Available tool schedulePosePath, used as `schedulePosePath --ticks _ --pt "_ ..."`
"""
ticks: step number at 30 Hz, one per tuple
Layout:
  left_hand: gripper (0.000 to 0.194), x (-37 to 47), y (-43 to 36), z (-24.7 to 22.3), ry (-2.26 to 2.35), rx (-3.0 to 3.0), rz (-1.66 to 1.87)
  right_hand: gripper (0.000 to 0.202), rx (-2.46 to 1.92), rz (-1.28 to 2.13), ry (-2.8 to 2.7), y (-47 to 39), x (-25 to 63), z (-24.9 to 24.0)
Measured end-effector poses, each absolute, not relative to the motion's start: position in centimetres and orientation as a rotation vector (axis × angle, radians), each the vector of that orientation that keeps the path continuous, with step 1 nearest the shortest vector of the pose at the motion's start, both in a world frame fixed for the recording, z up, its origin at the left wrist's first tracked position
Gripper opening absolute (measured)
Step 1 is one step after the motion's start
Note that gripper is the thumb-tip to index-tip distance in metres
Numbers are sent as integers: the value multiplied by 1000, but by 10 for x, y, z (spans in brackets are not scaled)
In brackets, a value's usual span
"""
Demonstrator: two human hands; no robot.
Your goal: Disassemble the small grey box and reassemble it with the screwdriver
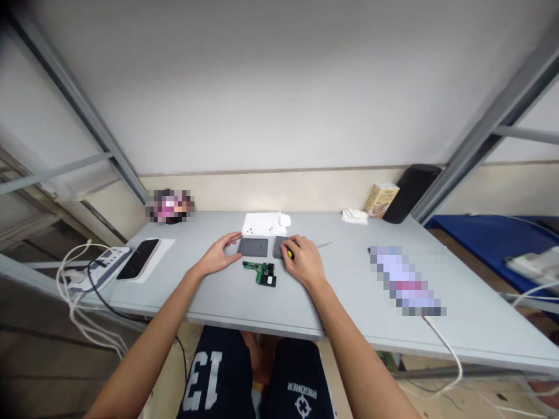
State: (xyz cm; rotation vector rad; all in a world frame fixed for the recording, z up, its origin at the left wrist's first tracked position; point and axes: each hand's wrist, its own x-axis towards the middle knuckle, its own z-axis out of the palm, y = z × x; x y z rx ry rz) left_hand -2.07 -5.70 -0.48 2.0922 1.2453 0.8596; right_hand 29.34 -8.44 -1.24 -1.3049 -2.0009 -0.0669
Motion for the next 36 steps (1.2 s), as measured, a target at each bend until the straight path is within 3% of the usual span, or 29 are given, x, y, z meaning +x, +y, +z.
schedulePosePath --ticks 36 --pt "56 -21 -59 1 1326 2118 811 23 -1372 -109 -1965 -88 293 -11"
